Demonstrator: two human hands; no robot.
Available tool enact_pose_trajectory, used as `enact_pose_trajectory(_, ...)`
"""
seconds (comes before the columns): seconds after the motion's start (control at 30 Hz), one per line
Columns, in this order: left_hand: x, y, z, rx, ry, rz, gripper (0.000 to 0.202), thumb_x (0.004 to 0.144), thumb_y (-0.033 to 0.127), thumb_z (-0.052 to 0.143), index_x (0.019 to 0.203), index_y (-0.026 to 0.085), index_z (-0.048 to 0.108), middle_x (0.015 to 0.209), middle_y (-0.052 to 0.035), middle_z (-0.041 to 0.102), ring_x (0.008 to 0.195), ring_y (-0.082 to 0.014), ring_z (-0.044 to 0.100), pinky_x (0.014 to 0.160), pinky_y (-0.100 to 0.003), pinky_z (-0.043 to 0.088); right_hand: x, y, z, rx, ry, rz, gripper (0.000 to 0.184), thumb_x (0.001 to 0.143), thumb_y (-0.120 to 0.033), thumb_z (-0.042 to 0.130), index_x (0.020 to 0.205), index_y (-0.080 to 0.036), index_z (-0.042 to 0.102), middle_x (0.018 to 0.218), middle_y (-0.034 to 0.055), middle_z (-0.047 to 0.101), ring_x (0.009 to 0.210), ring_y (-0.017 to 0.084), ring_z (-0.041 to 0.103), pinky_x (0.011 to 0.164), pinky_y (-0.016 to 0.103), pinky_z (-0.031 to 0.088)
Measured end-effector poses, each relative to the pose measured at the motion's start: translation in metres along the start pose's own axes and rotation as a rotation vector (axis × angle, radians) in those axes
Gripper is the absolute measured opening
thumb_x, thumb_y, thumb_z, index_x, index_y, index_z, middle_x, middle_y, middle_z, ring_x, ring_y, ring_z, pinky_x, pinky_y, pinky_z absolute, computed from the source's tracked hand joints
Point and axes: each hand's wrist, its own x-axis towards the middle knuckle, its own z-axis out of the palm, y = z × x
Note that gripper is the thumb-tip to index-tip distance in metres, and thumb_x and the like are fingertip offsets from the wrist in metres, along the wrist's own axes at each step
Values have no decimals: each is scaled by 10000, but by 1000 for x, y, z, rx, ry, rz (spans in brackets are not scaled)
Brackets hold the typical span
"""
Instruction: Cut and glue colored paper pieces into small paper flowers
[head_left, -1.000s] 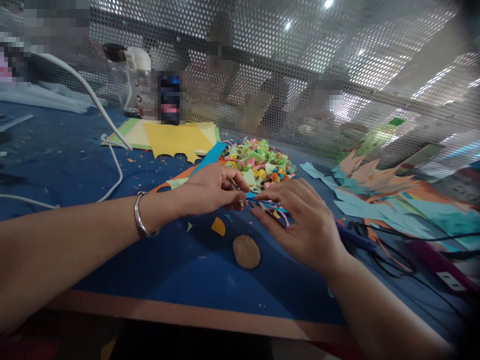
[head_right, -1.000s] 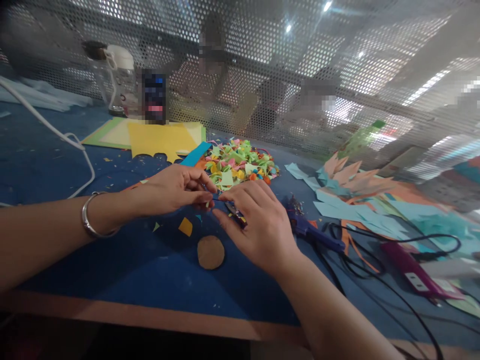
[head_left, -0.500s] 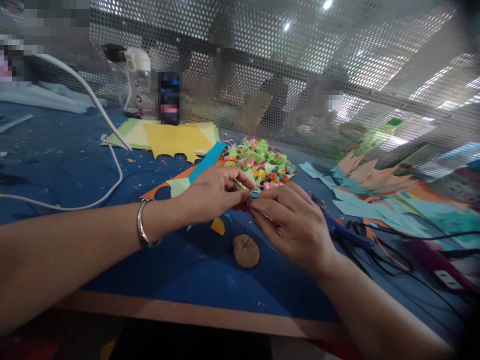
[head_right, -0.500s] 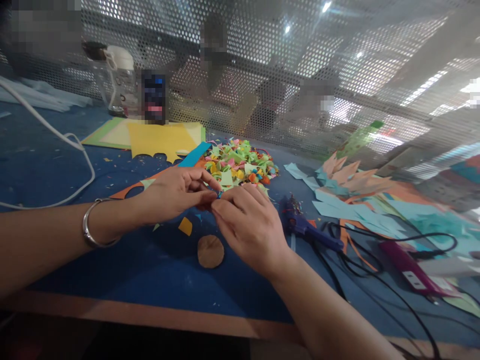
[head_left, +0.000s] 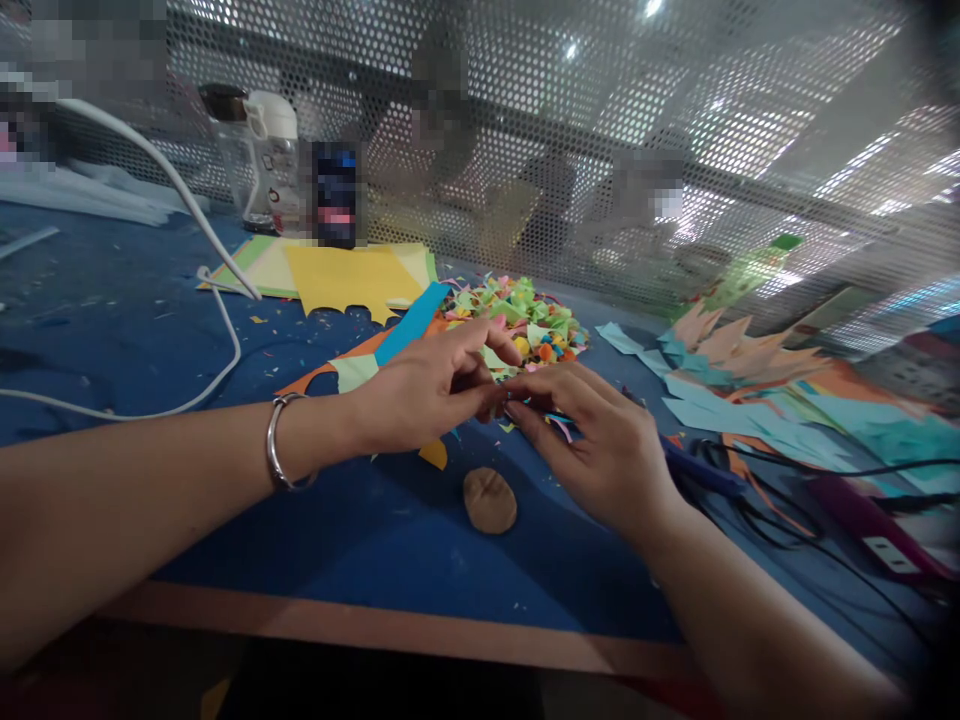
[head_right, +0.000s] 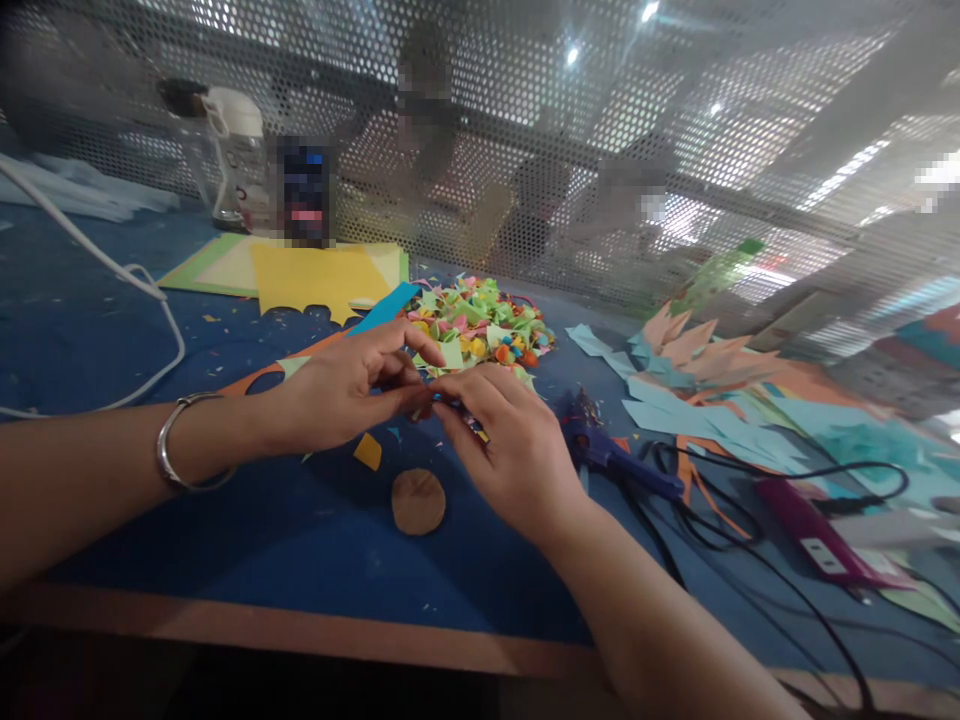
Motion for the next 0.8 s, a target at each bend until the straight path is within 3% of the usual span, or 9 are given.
enact_pose_trajectory(0.23,1,2,-2,-6,-63,-60,314,900,260,581,1176,194,447,779,6,660,783,-143,674,730,-270,506,0,-1,-1,46,-7,42,164,934,-126,556,982,-233,671,888,47,705,850,200,667,753,351,529)
enact_pose_trajectory(0.53,0,6,-2,-147,-45,-188,442,796,165,687,1177,200,464,846,7,705,849,-151,695,812,-311,513,1,0,-1,44,31,17,162,928,-117,571,954,-234,680,879,49,710,850,202,677,767,349,534)
enact_pose_trajectory(0.8,2,3,0,-307,-12,-329,411,746,116,720,1084,198,501,766,21,707,739,-137,713,737,-286,524,0,1,0,68,21,35,156,923,-124,578,982,-221,684,880,52,709,839,197,679,739,330,532)
